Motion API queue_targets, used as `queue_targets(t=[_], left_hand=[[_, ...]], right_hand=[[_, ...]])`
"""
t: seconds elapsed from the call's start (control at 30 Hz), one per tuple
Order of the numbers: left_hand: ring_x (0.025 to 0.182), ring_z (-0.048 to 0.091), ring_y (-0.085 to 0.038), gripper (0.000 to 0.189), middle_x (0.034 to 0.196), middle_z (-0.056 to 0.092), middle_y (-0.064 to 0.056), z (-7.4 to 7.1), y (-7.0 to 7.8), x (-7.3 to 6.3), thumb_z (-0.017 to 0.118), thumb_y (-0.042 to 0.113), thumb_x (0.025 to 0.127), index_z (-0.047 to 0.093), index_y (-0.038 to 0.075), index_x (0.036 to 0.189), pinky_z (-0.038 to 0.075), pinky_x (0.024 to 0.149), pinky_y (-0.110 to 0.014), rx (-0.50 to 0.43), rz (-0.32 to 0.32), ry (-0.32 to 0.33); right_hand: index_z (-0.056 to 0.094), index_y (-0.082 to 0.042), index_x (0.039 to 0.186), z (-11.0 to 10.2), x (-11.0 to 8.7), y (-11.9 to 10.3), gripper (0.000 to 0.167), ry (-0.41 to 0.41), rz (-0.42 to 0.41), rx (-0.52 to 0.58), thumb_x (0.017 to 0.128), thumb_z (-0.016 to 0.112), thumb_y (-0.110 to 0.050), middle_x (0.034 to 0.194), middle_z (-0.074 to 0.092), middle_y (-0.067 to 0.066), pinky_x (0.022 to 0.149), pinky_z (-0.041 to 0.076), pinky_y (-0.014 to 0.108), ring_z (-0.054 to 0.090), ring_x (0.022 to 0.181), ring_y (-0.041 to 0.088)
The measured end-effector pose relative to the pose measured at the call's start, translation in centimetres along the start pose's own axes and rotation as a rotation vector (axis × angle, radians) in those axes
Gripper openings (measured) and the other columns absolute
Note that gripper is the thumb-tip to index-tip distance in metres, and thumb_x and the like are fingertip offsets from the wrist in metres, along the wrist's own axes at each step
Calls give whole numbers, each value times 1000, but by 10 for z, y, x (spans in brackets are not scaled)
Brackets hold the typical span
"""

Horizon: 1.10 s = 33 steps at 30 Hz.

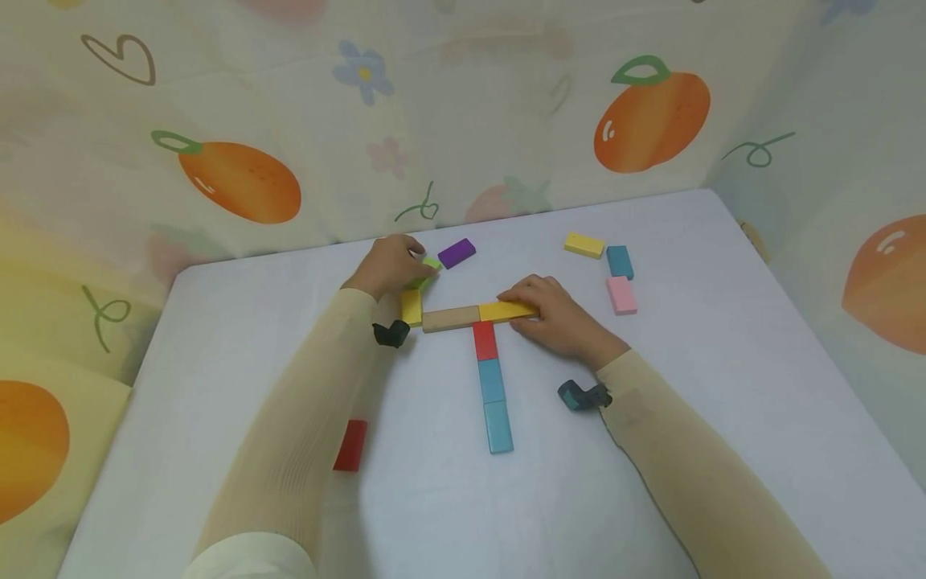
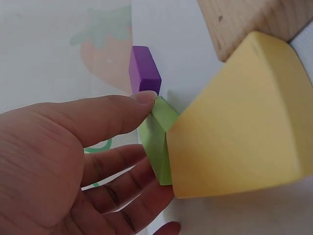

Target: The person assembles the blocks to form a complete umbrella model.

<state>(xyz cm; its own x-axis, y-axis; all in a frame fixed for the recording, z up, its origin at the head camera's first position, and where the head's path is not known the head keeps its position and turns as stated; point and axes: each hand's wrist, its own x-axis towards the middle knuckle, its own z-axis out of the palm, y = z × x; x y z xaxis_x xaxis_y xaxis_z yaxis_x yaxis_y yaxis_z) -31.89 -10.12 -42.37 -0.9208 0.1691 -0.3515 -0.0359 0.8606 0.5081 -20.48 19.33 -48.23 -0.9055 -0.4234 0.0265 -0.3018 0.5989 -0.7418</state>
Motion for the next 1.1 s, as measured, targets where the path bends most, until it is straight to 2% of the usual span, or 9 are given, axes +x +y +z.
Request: queue_targets(t=[0.4, 0.6, 0.7, 0.83, 0.93, 1.1], left_hand=[[124, 58, -34, 56, 140, 65, -16, -2, -3, -1, 82, 33, 99, 66, 4, 144, 51, 107, -50, 2, 16, -1], [127, 57, -34, 57, 142, 64, -14, -3, 0, 1, 77, 40, 102, 65, 7, 147, 51, 106, -53, -10, 9, 0], [124, 58, -32, 56, 140, 64, -13, -1, 6, 6, 75, 42, 103, 65, 8, 147, 53, 104, -51, -28, 46, 17], [119, 59, -30, 52, 133, 66, -12, 3, 20, 16, 77, 38, 103, 68, 8, 144, 53, 103, -47, -24, 151, 33], [116, 59, -29, 46, 127, 67, -11, 8, 29, 24, 78, 33, 103, 70, 7, 140, 52, 102, -45, 5, 206, 27], [113, 61, -29, 39, 122, 69, -11, 13, 38, 32, 79, 22, 103, 71, 5, 137, 52, 103, -43, 37, 212, 8]], right_hand=[[68, -17, 149, 0, 0, -2, 43, 1, 9, -3, 106, 73, -14, 141, 60, 3, 113, 47, 47, 46, 137, 25], [68, -17, 149, 0, 1, -1, 44, 1, 7, 0, 106, 73, -14, 140, 61, 2, 113, 47, 47, 46, 136, 25], [68, -17, 149, -1, 0, 0, 44, 1, 7, -2, 106, 73, -14, 140, 61, 2, 112, 47, 47, 46, 135, 25], [68, -17, 148, -2, 0, 3, 43, 1, 4, -3, 106, 74, -14, 141, 61, 2, 113, 47, 47, 46, 135, 25], [68, -18, 148, -1, 1, 5, 43, -3, 4, 5, 106, 74, -14, 141, 60, 1, 113, 46, 48, 46, 135, 25], [68, -19, 149, 0, 1, 4, 43, -12, 2, 15, 106, 73, -16, 142, 60, 0, 113, 45, 48, 45, 135, 24]])
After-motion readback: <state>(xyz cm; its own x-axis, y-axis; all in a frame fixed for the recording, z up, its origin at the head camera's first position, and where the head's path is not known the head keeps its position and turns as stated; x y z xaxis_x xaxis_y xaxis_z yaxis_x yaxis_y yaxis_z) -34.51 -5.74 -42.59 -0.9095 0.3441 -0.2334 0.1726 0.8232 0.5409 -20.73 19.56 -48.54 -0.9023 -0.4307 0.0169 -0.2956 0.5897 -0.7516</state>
